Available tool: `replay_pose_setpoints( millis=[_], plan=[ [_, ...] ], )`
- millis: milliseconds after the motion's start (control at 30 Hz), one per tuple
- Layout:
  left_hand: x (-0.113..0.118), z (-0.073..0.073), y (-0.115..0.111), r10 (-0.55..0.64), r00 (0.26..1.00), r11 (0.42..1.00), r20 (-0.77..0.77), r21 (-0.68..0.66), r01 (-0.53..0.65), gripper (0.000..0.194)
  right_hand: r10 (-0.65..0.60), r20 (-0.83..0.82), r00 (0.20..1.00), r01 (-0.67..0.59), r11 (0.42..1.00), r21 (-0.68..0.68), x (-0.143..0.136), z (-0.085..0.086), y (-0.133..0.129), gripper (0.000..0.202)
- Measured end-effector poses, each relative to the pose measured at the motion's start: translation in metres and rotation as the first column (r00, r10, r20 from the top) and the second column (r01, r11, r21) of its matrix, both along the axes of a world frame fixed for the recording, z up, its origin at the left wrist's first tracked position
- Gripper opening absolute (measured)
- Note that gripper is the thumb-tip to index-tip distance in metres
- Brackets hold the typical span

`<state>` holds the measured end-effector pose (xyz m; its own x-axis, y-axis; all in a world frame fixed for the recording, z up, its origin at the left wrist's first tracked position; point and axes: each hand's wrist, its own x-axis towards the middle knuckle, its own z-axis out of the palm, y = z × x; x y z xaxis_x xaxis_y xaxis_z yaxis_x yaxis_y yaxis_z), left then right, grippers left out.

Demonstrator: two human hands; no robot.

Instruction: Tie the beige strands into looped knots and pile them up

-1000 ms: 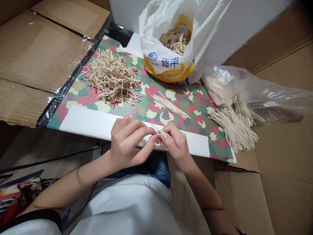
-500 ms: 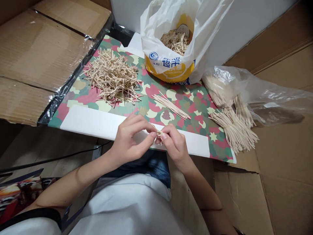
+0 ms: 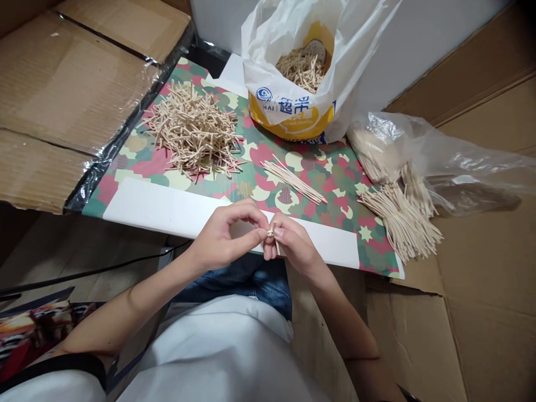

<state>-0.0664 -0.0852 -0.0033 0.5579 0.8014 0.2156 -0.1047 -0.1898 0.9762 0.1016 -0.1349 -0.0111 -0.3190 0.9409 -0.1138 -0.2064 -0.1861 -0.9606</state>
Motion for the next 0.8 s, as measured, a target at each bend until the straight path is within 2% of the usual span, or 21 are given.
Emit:
replay_pose_setpoints(
  millis=[100,167,333,433,533,600,700,800],
  plan=[
    [-0.001,0.001,0.0,-0.065,0.998,0.996,0.006,-0.055,0.065,0.008,0.039,-0.054,0.998,-0.042,0.998,-0.049,0.0,0.0,0.001,0.017],
    [-0.002,0.002,0.0,-0.062,0.998,0.998,-0.02,-0.029,0.062,0.007,0.049,-0.032,0.998,-0.05,0.997,-0.05,0.0,0.001,0.0,0.017],
    [0.0,0.006,-0.002,0.105,0.985,0.968,-0.138,0.24,-0.07,0.005,0.034,0.134,0.99,-0.036,0.999,0.011,0.001,0.006,-0.003,0.018],
    [0.0,0.004,-0.004,0.223,0.96,0.91,-0.172,0.389,-0.142,0.003,-0.007,0.24,0.971,-0.007,0.998,0.055,0.0,0.01,-0.004,0.018],
    [0.0,0.0,-0.006,0.373,0.913,0.787,-0.167,0.579,-0.215,0.001,-0.09,0.381,0.92,0.042,0.99,0.134,-0.001,0.014,-0.005,0.018],
    [0.0,-0.002,-0.007,0.395,0.904,0.725,-0.164,0.661,-0.196,0.004,-0.14,0.461,0.876,0.053,0.979,0.196,-0.002,0.016,-0.006,0.018],
    [-0.001,-0.001,-0.008,0.383,0.904,0.694,-0.192,0.705,-0.145,0.007,-0.184,0.556,0.811,0.039,0.964,0.263,-0.003,0.018,-0.007,0.017],
    [-0.003,0.002,-0.007,0.35,0.91,0.717,-0.224,0.689,-0.106,0.007,-0.194,0.602,0.775,0.009,0.955,0.296,0.0,0.019,-0.008,0.015]
  ],
)
